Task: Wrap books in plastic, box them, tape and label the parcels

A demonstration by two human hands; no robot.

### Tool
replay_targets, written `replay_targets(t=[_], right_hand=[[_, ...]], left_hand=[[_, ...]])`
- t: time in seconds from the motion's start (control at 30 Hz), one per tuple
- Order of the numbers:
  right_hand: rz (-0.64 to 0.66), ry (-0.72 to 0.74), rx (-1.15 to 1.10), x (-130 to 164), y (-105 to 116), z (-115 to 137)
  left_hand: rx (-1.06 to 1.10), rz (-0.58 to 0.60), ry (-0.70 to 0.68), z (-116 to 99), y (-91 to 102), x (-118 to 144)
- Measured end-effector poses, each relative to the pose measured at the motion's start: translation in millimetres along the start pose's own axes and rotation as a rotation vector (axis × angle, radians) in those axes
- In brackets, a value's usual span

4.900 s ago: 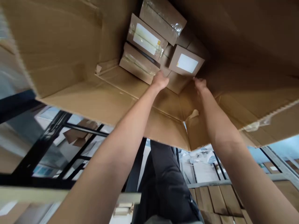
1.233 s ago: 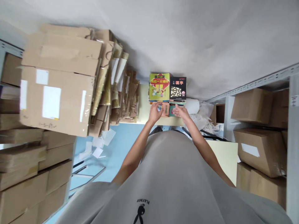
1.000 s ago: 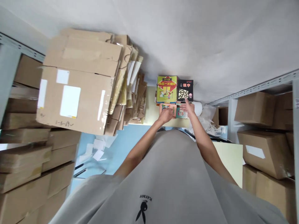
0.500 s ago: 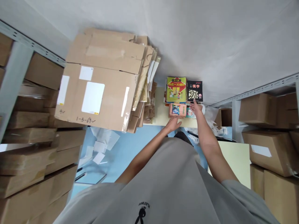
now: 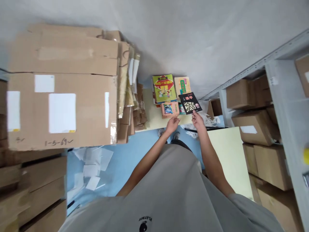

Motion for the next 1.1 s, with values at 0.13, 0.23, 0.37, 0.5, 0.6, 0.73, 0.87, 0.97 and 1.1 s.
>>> replay_targets(t=[0.13, 0.23, 0.37, 0.5, 0.6, 0.73, 0.87, 0.97, 1.1], right_hand=[[-0.058, 0.043, -0.073, 45, 72, -35], [-0.105, 0.089, -0.131, 79, 123, -65], [-0.241, 0.177, -0.130, 118, 185, -103], [-0.292, 0.176, -0.146, 142, 236, -143], [-0.332, 0.106, -0.177, 148, 284, -175], [-0.739, 0.125, -0.187, 164, 372, -207], [-0.788, 0.332, -0.027, 171, 421, -201], [-0.624, 0.383, -0.072, 163, 424, -187], [-0.600, 0.382, -0.190, 155, 426, -176]], left_hand=[[0.082, 0.111, 0.073, 18, -47.5, 2], [0.204, 0.214, 0.244, 42, -90.3, 17], [0.261, 0.340, 0.462, 80, -155.5, 47], [0.194, 0.486, 0.519, 114, -226.5, 81], [0.142, 0.515, 0.465, 134, -275.4, 106], [0.060, 0.499, 0.333, 153, -330.8, 132], [-0.006, 0.515, 0.229, 171, -369.4, 157], [-0.038, 0.566, 0.185, 181, -385.6, 182], [-0.153, 0.803, 0.100, 181, -402.2, 223]])
Point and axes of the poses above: each hand's wrist, its own x-axis away from the middle knuckle, its own y-axis out of the back of the hand, z = x × y, the point moved 5 cm from there along -x, towards the middle knuckle, and after that the axes turned 14 degrees about x, right-handed, at the moved point
